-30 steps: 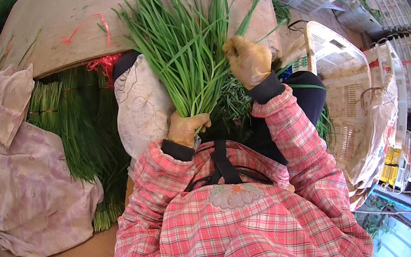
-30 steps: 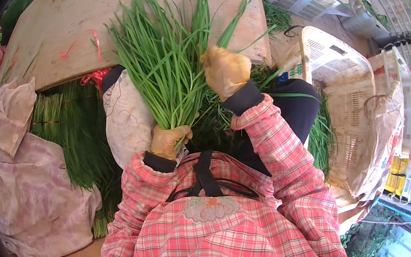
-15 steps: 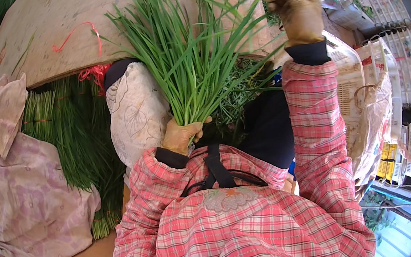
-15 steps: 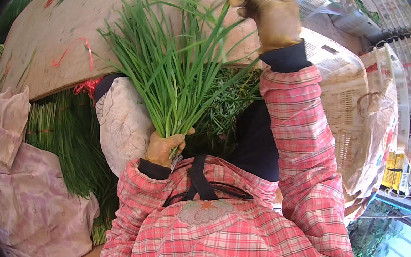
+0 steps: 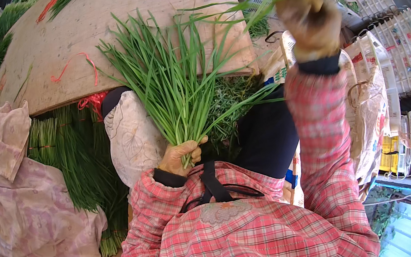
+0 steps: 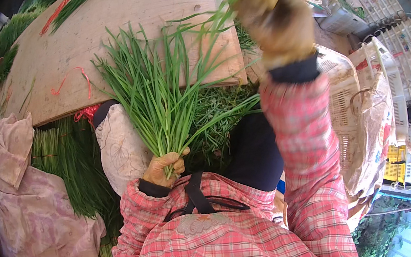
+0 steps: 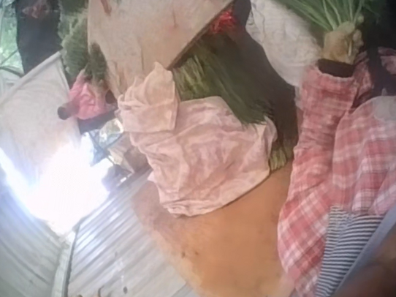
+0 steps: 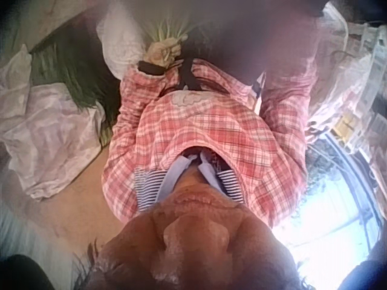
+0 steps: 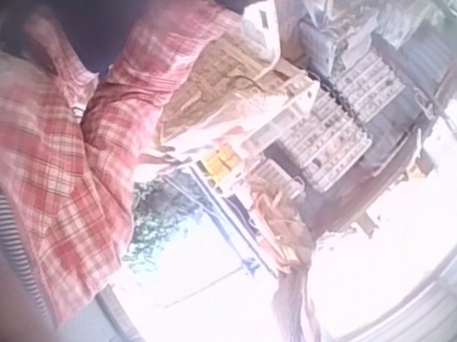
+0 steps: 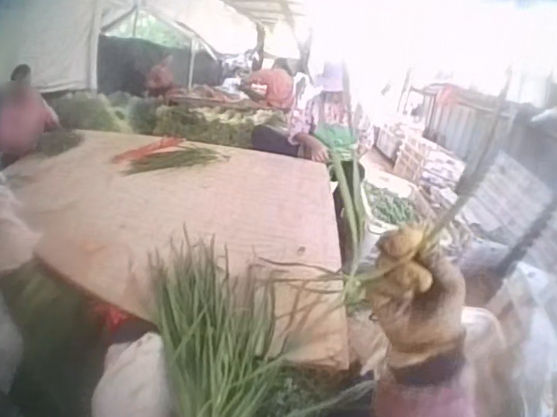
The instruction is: The person cleans and bundles chives by hand, stripping away debris from the stems and tying them with red string before placing the bundle into a plastic crate.
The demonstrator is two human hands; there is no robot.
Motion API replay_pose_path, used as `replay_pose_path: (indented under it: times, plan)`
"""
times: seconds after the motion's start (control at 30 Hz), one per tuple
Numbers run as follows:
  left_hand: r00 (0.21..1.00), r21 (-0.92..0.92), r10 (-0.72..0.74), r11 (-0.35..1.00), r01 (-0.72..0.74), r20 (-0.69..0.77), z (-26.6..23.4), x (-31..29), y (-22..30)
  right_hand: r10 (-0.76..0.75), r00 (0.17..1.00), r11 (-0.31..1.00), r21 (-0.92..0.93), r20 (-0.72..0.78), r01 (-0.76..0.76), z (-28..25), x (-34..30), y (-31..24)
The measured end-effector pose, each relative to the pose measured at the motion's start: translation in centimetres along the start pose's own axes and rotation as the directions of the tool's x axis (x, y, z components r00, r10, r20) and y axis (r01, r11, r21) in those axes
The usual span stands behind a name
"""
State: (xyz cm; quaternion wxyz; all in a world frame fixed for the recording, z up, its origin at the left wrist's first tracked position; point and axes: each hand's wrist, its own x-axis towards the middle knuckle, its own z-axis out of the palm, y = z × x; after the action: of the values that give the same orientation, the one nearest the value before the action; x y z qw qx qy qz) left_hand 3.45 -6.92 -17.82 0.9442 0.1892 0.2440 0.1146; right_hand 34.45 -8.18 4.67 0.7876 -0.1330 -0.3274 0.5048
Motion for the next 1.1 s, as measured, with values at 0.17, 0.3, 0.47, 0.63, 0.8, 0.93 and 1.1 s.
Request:
replay_pose_path:
  times: [0.17, 0.3, 0.47, 0.63, 0.8, 0.93, 1.1]
  plan:
    - [0.974, -0.085, -0.060, 0.993, 0.080, 0.217, 1.1, 0.2, 0.4, 0.167, 0.963, 0.948, -0.233, -0.212, -0.216, 0.6, -10.2, 7.9]
    - [0.985, -0.075, -0.036, 0.996, 0.049, 0.167, 1.7, -0.2, 0.2, 0.301, 0.899, 0.914, -0.173, -0.317, -0.367, -0.8, -15.4, 12.3]
    - [0.989, -0.006, -0.049, 0.999, 0.050, 0.143, 0.9, 0.7, 0.2, 0.445, 0.825, 0.882, 0.011, -0.347, -0.471, -2.4, -17.1, 14.8]
    - [0.997, 0.098, 0.056, 0.994, -0.051, -0.051, 1.5, 0.1, -0.4, 0.513, 0.779, 0.856, 0.150, -0.361, -0.494, -2.4, -17.5, 15.0]
    - [0.993, -0.051, -0.012, 0.999, 0.018, 0.115, -0.1, 0.8, -0.9, 0.522, 0.766, 0.850, 0.299, -0.375, -0.433, -3.3, -17.1, 15.9]
    - [0.997, -0.047, -0.027, 0.998, 0.031, 0.077, -0.2, 0.7, -0.7, 0.518, 0.803, 0.819, 0.441, -0.294, -0.367, -4.3, -17.0, 16.0]
    - [0.999, -0.066, -0.041, 0.997, 0.041, 0.005, 0.2, 0.4, -0.6, 0.334, 0.791, 0.942, 0.217, -0.513, -0.256, -4.9, -17.0, 14.8]
